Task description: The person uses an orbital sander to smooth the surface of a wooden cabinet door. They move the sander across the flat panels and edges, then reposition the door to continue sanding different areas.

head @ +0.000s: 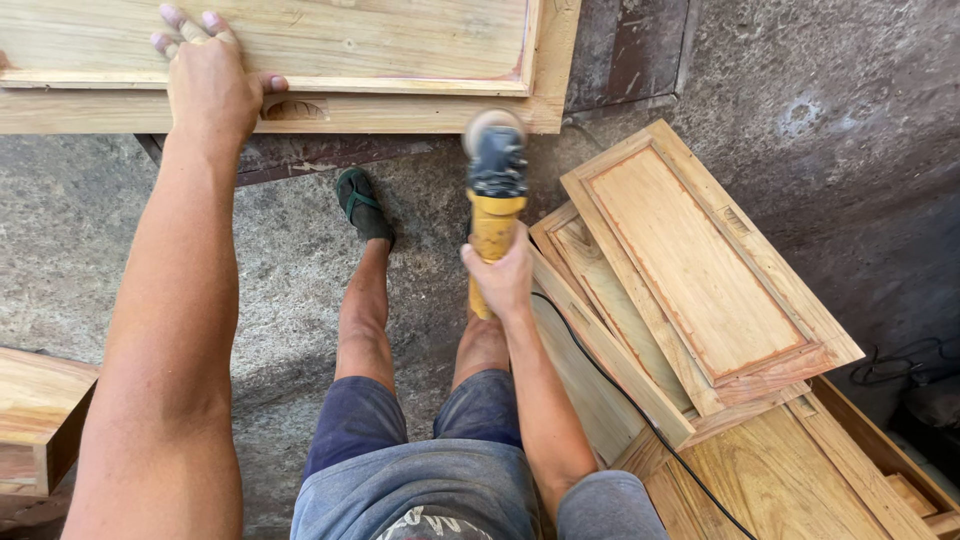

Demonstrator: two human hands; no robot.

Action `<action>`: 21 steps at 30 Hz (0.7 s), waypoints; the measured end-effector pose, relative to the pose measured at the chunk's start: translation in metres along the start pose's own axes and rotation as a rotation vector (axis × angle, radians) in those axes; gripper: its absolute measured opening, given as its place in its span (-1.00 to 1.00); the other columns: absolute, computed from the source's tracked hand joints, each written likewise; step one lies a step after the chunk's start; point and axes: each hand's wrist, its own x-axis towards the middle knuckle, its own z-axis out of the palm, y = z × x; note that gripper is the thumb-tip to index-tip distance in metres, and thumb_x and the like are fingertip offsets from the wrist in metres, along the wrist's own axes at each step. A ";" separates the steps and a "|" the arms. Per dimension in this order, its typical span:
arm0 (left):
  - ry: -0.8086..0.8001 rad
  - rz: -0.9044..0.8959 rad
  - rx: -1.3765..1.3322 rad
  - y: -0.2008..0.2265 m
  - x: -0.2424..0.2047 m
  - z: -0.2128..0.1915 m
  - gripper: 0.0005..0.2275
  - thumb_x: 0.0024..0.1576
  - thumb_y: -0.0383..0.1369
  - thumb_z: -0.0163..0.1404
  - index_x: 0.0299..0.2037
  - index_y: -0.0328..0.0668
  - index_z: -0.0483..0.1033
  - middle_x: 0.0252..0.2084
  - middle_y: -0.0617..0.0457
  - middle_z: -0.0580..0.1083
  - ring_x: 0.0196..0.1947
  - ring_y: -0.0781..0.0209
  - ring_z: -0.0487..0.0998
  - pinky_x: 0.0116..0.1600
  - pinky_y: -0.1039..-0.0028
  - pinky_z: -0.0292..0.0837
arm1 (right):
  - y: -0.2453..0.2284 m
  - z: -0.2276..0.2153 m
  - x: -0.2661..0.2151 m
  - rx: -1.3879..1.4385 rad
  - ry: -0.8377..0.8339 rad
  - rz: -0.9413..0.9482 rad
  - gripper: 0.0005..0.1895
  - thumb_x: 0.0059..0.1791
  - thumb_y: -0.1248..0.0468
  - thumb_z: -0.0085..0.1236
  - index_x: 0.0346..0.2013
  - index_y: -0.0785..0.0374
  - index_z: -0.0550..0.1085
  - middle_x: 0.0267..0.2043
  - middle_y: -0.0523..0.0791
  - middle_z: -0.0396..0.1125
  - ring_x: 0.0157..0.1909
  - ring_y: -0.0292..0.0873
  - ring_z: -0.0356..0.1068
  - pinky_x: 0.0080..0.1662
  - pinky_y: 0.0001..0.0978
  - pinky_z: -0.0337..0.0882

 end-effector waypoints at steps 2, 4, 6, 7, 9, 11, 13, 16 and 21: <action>-0.037 -0.019 -0.017 0.001 0.000 0.001 -0.04 0.03 0.08 0.23 0.45 -0.63 0.16 0.31 -0.88 0.06 0.26 -0.83 0.18 0.12 -0.05 0.41 | -0.007 0.012 0.001 0.029 -0.120 0.146 -0.28 -0.18 0.15 0.30 0.19 0.30 0.24 -0.09 0.01 0.48 -0.12 -0.04 0.57 -0.03 -0.23 0.57; -0.020 0.018 0.049 -0.001 0.001 0.000 -0.04 0.06 0.11 0.23 0.44 -0.66 0.17 0.30 -0.90 0.05 0.23 -0.85 0.19 0.23 -0.06 0.34 | -0.010 0.016 0.000 0.031 -0.103 -0.020 -0.29 -0.16 0.18 0.34 0.18 0.35 0.26 -0.06 0.06 0.47 -0.03 -0.02 0.54 0.02 -0.20 0.51; -0.008 0.034 0.052 -0.001 0.002 0.001 -0.04 0.08 0.11 0.22 0.44 -0.67 0.17 0.31 -0.91 0.03 0.23 -0.87 0.18 0.26 -0.07 0.31 | -0.007 0.011 0.002 0.016 -0.071 -0.102 -0.29 -0.15 0.18 0.37 0.18 0.37 0.27 -0.03 0.08 0.47 0.01 -0.01 0.52 0.05 -0.18 0.47; -0.008 0.026 0.023 -0.004 0.001 0.003 -0.04 0.09 0.11 0.22 0.45 -0.67 0.16 0.32 -0.91 0.01 0.25 -0.87 0.16 0.24 -0.07 0.32 | -0.003 0.006 0.003 0.001 -0.053 -0.101 -0.29 -0.16 0.18 0.37 0.18 0.37 0.27 -0.02 0.08 0.46 0.02 -0.02 0.52 0.06 -0.18 0.47; -0.007 0.023 -0.005 -0.006 -0.001 0.007 -0.04 0.11 0.10 0.21 0.46 -0.67 0.14 0.33 -0.92 -0.02 0.27 -0.88 0.14 0.22 -0.08 0.32 | 0.006 -0.007 0.007 -0.007 -0.010 -0.069 -0.29 -0.16 0.17 0.38 0.17 0.36 0.28 -0.02 0.07 0.48 0.01 -0.02 0.53 0.06 -0.19 0.48; -0.003 0.028 0.002 -0.009 -0.002 0.009 -0.04 0.13 0.10 0.21 0.47 -0.69 0.14 0.34 -0.93 -0.02 0.27 -0.90 0.13 0.24 -0.09 0.32 | 0.015 -0.021 0.010 0.013 0.035 -0.010 -0.33 -0.16 0.15 0.38 0.13 0.35 0.32 -0.05 0.06 0.51 0.00 -0.03 0.56 0.06 -0.19 0.50; 0.011 0.051 0.034 -0.010 -0.001 0.009 -0.04 0.14 0.12 0.21 0.46 -0.69 0.15 0.33 -0.93 -0.01 0.25 -0.91 0.14 0.28 -0.08 0.28 | 0.021 -0.033 0.015 0.012 0.063 -0.062 -0.36 -0.14 0.14 0.38 0.12 0.36 0.34 -0.04 0.08 0.49 0.01 -0.01 0.55 0.06 -0.18 0.51; -0.001 0.047 0.028 -0.008 -0.001 0.006 -0.04 0.14 0.11 0.21 0.46 -0.70 0.15 0.32 -0.94 -0.01 0.25 -0.93 0.14 0.29 -0.08 0.29 | 0.023 -0.034 0.016 0.002 0.072 -0.057 -0.30 -0.15 0.12 0.39 0.15 0.36 0.30 -0.01 0.09 0.47 0.01 -0.02 0.53 0.05 -0.18 0.49; -0.029 0.035 0.025 -0.001 -0.007 -0.005 -0.05 0.14 0.10 0.21 0.46 -0.71 0.14 0.34 -0.93 -0.01 0.26 -0.91 0.13 0.21 -0.09 0.35 | 0.011 -0.017 0.011 0.026 -0.045 -0.056 -0.27 -0.17 0.13 0.37 0.18 0.35 0.29 -0.01 0.07 0.48 0.02 -0.05 0.53 0.06 -0.18 0.49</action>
